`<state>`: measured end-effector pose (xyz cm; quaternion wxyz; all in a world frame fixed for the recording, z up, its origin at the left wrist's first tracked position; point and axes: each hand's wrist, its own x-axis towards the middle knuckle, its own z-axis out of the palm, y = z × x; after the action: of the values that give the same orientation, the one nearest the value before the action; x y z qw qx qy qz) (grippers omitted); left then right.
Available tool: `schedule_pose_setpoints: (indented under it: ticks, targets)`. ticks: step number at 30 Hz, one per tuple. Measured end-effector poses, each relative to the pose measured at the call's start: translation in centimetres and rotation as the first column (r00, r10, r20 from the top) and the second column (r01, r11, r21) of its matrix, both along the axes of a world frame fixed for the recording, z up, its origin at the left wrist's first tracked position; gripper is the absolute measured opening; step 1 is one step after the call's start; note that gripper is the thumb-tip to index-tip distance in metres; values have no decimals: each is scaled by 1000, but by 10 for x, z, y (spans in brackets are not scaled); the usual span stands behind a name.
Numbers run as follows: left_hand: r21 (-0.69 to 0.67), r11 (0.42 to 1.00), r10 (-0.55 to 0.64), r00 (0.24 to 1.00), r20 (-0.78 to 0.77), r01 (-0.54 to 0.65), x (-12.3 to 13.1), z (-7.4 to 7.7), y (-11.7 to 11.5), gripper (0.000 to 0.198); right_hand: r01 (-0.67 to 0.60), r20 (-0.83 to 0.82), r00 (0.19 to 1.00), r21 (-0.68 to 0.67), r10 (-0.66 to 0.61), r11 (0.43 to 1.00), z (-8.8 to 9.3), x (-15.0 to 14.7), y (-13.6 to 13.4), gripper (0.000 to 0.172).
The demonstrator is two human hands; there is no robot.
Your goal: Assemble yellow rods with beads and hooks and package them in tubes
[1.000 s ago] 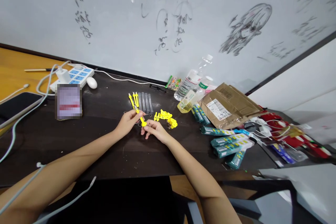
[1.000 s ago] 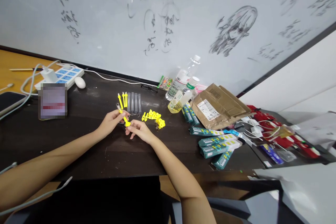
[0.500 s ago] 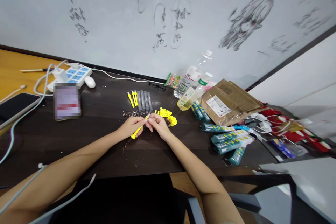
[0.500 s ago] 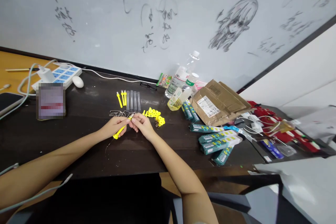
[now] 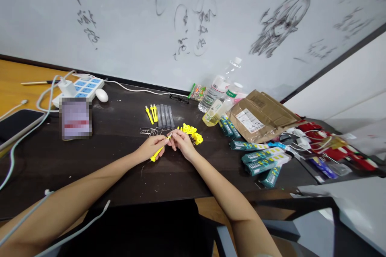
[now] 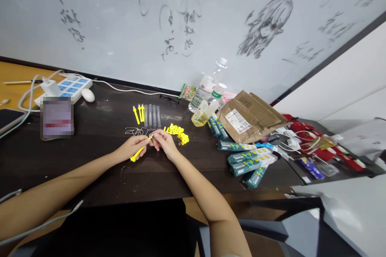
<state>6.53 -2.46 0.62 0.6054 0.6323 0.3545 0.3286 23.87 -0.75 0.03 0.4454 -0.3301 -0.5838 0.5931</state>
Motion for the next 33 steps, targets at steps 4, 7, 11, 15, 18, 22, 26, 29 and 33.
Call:
schedule_pose_setpoints:
  ticks: [4, 7, 11, 15, 18, 22, 26, 29, 33]
  targets:
    - [10, 1000, 0, 1000, 4, 0, 0, -6, 2, 42, 48, 19, 999, 35, -49, 998, -1, 2, 2, 32]
    - [-6, 1000, 5, 1000, 24, -5, 1, -9, 3, 41, 69, 39, 997, 66, -72, 995, -3, 3, 4, 29]
    - [-37, 999, 32, 998, 62, -30, 3, -6, 2, 40, 26, 82, 996, 76, -32, 997, -4, 4, 3, 29]
    - [-58, 995, 82, 996, 45, -79, 3, -2, 0, 37, -43, 176, 984, 114, 22, 993, -3, 3, 1, 30]
    - [-59, 994, 88, 996, 5, -87, 1, 1, 0, 35, 31, 243, 966, 217, -85, 976, 2, 8, 2, 27]
    - [-68, 989, 134, 991, 12, -133, 1, 3, 1, 27, 301, 366, 750, 553, -551, 777, 13, 32, 11, 15]
    - [-76, 980, 188, 982, 27, -185, 2, 0, 3, 22, 176, 554, 363, 749, -749, 639, 21, 63, 22, 12]
    - [-76, 981, 179, 983, 29, -176, 3, -2, 4, 23, -9, 666, 184, 736, -723, 677, 19, 72, 26, 9]
    - [-42, 989, 145, 989, 28, -144, 2, -1, 2, 23, -153, 699, 63, 712, -712, 685, 10, 65, 24, 12]
